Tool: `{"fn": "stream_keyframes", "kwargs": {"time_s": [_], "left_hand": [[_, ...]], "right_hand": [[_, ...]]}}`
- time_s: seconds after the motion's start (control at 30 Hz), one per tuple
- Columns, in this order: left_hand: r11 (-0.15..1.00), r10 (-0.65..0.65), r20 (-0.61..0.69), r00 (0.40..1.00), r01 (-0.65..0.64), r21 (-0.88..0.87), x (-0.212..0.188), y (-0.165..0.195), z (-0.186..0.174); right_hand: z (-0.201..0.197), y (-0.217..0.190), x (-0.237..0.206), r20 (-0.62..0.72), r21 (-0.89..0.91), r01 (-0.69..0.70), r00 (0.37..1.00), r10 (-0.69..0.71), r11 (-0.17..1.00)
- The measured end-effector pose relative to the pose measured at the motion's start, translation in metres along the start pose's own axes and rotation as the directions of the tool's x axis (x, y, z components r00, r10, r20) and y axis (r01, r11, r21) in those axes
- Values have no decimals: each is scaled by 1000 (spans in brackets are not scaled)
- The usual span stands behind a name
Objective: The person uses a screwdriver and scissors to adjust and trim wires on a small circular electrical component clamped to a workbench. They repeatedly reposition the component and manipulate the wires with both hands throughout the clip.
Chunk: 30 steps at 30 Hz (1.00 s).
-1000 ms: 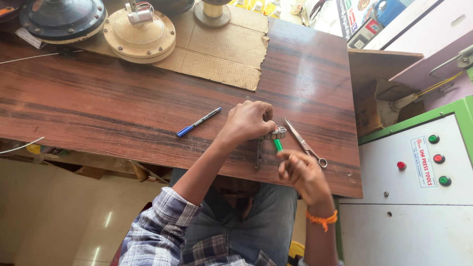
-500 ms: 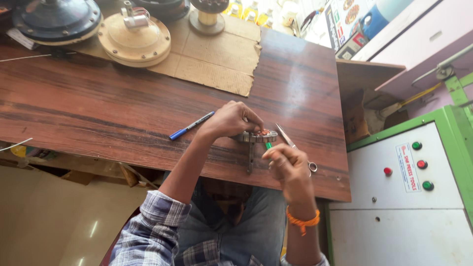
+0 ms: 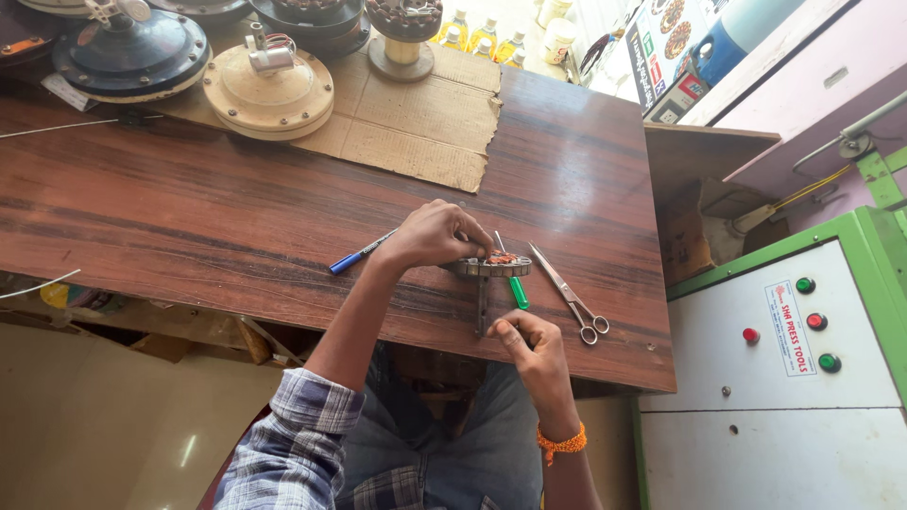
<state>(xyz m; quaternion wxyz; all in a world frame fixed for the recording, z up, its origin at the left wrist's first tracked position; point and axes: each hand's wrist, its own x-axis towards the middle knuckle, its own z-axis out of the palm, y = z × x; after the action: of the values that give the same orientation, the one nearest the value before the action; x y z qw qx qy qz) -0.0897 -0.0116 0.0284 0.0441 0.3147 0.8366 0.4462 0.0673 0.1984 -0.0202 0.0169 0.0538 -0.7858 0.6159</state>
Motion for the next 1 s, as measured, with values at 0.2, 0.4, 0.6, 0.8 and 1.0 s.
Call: {"fn": "stream_keyframes", "kwargs": {"time_s": [0.2, 0.4, 0.6, 0.8, 1.0], "left_hand": [[992, 43, 118, 992, -56, 111, 6, 3, -8], [906, 393, -313, 865, -422, -27, -31, 27, 23], [939, 339, -314, 887, -296, 176, -45, 18, 46], [933, 352, -371, 859, -292, 210, -42, 2, 59], [921, 384, -396, 834, -313, 234, -41, 2, 63]], "right_hand": [[13, 7, -14, 4, -139, 162, 987, -163, 977], [31, 5, -32, -267, -361, -131, 963, 32, 923], [2, 30, -33, -128, -78, 67, 989, -77, 995], [-58, 26, -14, 116, 798, -176, 983, 140, 576], [-65, -16, 23, 223, 718, -169, 975, 6, 675]]}}
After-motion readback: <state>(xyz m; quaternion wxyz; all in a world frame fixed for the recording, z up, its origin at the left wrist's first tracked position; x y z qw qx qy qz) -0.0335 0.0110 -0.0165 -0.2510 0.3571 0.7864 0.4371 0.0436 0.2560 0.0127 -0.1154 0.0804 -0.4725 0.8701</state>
